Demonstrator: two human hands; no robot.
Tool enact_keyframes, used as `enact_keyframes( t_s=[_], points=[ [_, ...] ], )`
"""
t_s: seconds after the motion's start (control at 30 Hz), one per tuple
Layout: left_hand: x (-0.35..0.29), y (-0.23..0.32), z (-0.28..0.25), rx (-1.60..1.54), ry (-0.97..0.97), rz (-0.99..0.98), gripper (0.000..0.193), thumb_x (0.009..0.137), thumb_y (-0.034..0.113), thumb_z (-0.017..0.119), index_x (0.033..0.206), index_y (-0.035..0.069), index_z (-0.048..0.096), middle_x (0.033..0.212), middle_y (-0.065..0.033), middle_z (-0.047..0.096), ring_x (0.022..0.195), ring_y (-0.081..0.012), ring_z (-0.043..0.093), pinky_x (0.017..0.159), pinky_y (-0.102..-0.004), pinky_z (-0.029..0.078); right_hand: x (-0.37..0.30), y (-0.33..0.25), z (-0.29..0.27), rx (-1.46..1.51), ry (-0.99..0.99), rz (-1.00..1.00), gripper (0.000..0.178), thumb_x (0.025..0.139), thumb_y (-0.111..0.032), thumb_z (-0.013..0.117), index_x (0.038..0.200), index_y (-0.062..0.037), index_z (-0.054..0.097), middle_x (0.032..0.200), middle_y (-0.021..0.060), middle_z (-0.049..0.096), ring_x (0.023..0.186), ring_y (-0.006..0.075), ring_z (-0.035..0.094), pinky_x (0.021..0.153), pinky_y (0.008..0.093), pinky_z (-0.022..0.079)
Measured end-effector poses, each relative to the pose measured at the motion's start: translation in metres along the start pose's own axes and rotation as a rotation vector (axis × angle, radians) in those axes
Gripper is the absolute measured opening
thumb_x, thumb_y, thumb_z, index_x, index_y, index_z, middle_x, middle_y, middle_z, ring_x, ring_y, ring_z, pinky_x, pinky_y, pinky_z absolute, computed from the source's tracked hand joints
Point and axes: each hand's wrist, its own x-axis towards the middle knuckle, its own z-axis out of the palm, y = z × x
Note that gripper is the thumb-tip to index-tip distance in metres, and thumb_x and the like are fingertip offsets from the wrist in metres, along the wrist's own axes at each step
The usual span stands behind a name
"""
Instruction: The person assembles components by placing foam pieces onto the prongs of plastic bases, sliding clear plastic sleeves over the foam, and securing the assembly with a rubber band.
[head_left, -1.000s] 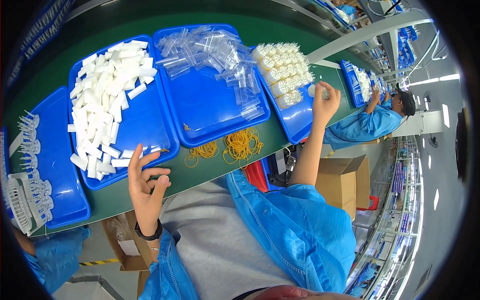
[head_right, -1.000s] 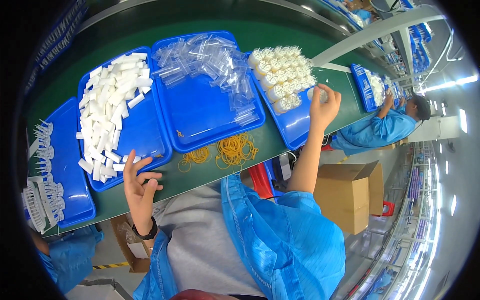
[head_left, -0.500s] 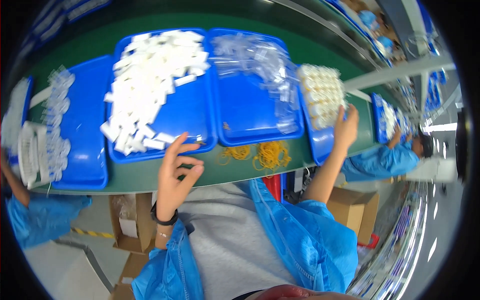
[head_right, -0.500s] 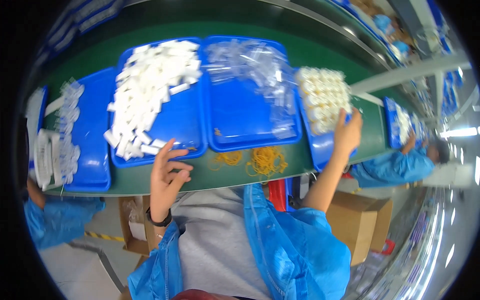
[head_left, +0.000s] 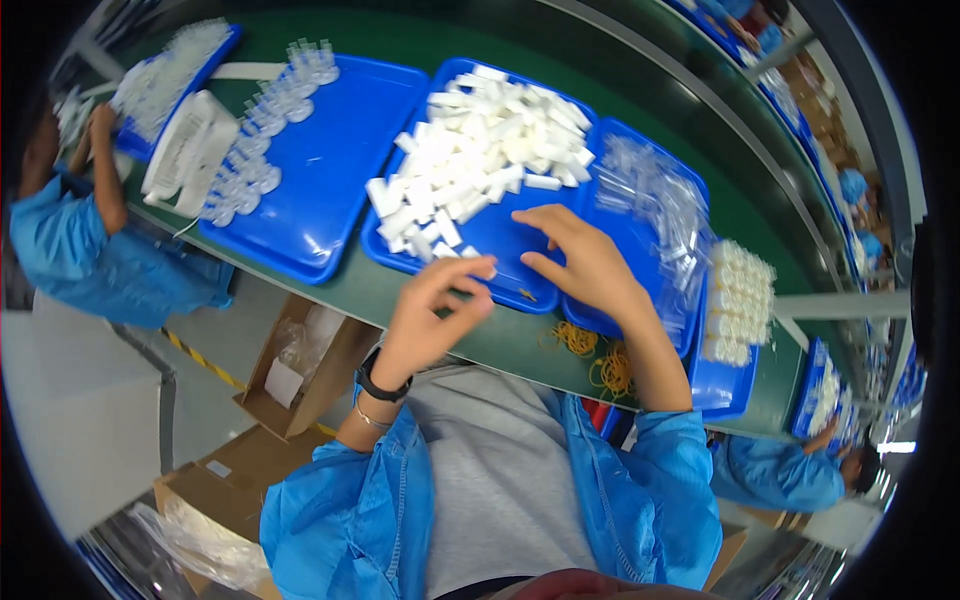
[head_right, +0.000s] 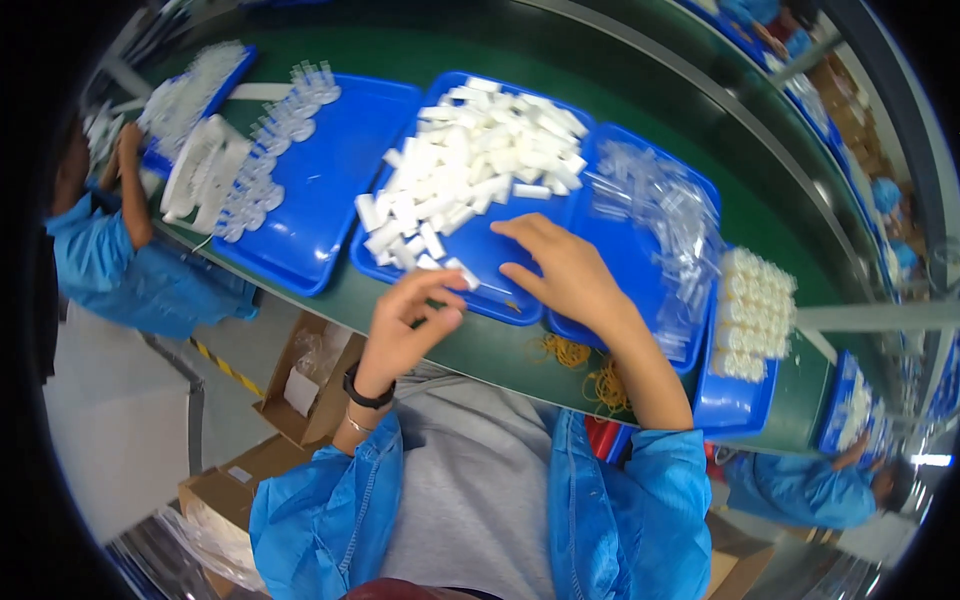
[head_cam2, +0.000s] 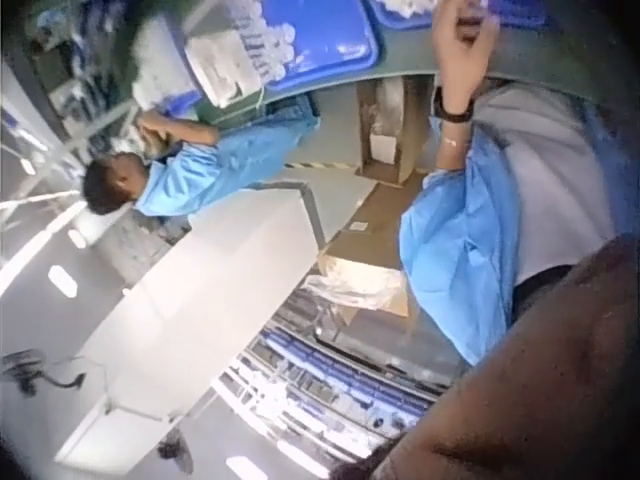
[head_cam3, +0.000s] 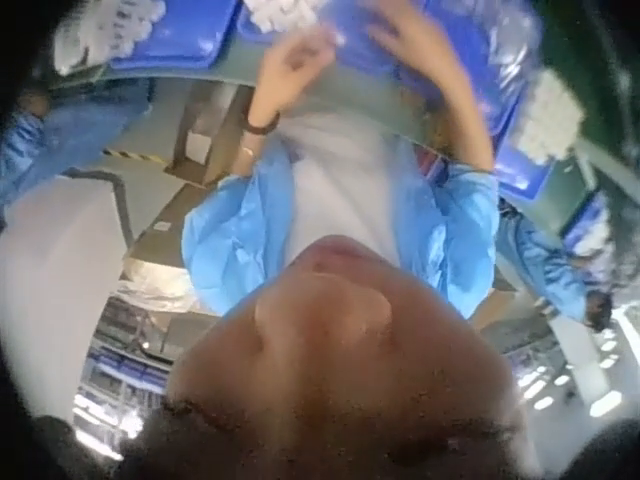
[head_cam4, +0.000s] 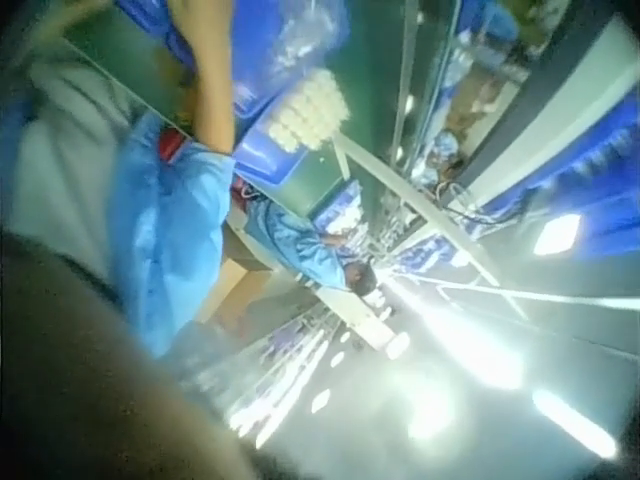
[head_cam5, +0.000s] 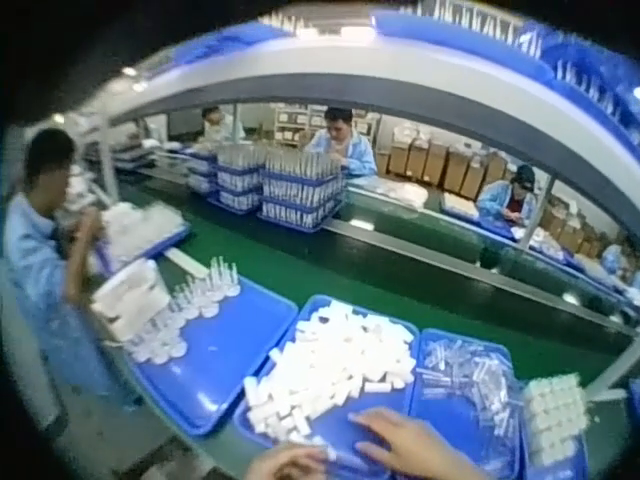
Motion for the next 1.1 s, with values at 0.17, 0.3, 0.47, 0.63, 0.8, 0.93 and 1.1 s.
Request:
enact_keyframes(
  t_s=[0.17, 0.3, 0.47, 0.63, 0.8, 0.93, 1.1],
  points=[
    [0.018, 0.021, -0.1, 0.827, 0.823, 0.287, 0.038, 0.078, 0.009, 0.069, 0.114, 0.005, 0.059, 0.1, -0.0078, 0.058, 0.087, -0.0191, 0.056, 0.064, -0.0263, 0.048, 0.02, -0.024, 0.025, 0.054, -0.044, -0.164, 0.035, 0.081, -0.016, 0.066, 0.115, -0.0122, 0.06, 0.108, 0.0076, 0.06, 0.077, 0.0226, 0.06, 0.07, 0.0317, 0.05],
    [0.017, 0.009, -0.161, 1.269, 0.961, 0.091, 0.052, 0.078, 0.023, 0.069, 0.124, 0.006, 0.052, 0.095, -0.0092, 0.06, 0.087, -0.0263, 0.059, 0.068, -0.0365, 0.049, 0.026, -0.043, 0.024, 0.08, -0.066, -0.26, 0.03, 0.082, -0.017, 0.066, 0.111, -0.013, 0.063, 0.102, 0.0052, 0.062, 0.075, 0.0197, 0.061, 0.067, 0.0302, 0.05],
    [0.034, 0.001, -0.175, 1.303, 0.87, -0.091, 0.061, 0.078, 0.032, 0.068, 0.127, 0.002, 0.05, 0.091, -0.0107, 0.065, 0.08, -0.0292, 0.065, 0.067, -0.0382, 0.051, 0.028, -0.046, 0.023, 0.125, -0.098, -0.268, 0.027, 0.083, -0.018, 0.066, 0.109, -0.0133, 0.065, 0.1, 0.0048, 0.062, 0.073, 0.018, 0.061, 0.064, 0.0289, 0.049],
    [0.049, 0.002, -0.189, 1.273, 0.875, -0.25, 0.058, 0.079, 0.038, 0.066, 0.121, 0.0, 0.055, 0.074, -0.0108, 0.067, 0.074, -0.0317, 0.066, 0.064, -0.0403, 0.051, 0.023, -0.042, 0.019, 0.116, -0.091, -0.241, 0.027, 0.082, -0.017, 0.066, 0.108, -0.0126, 0.066, 0.094, 0.0053, 0.062, 0.069, 0.0171, 0.059, 0.062, 0.0289, 0.048],
    [0.052, 0.003, -0.19, 1.327, 0.861, -0.232, 0.047, 0.077, 0.04, 0.068, 0.105, 0.002, 0.062, 0.07, -0.0111, 0.067, 0.072, -0.032, 0.066, 0.063, -0.0413, 0.051, 0.02, -0.038, 0.016, 0.128, -0.179, -0.145, 0.025, 0.085, -0.023, 0.061, 0.107, -0.0131, 0.066, 0.097, 0.0068, 0.063, 0.079, 0.0239, 0.062, 0.068, 0.0328, 0.05],
    [0.049, 0.007, -0.176, 1.28, 0.822, -0.069, 0.042, 0.075, 0.036, 0.071, 0.096, 0.001, 0.063, 0.074, -0.0118, 0.067, 0.07, -0.0307, 0.066, 0.061, -0.0398, 0.051, 0.02, -0.035, 0.018, 0.146, -0.171, -0.128, 0.023, 0.085, -0.022, 0.062, 0.106, -0.0123, 0.066, 0.097, 0.0068, 0.064, 0.08, 0.0238, 0.062, 0.069, 0.0324, 0.05],
    [0.045, 0.018, -0.137, 1.065, 0.683, -0.001, 0.037, 0.077, 0.03, 0.073, 0.094, -0.001, 0.063, 0.079, -0.0128, 0.067, 0.068, -0.0263, 0.067, 0.058, -0.0345, 0.05, 0.023, -0.038, 0.019, 0.312, -0.026, -0.23, 0.029, 0.083, -0.012, 0.065, 0.112, -0.0108, 0.063, 0.103, 0.005, 0.061, 0.08, 0.016, 0.059, 0.061, 0.0268, 0.046]
  ],
)
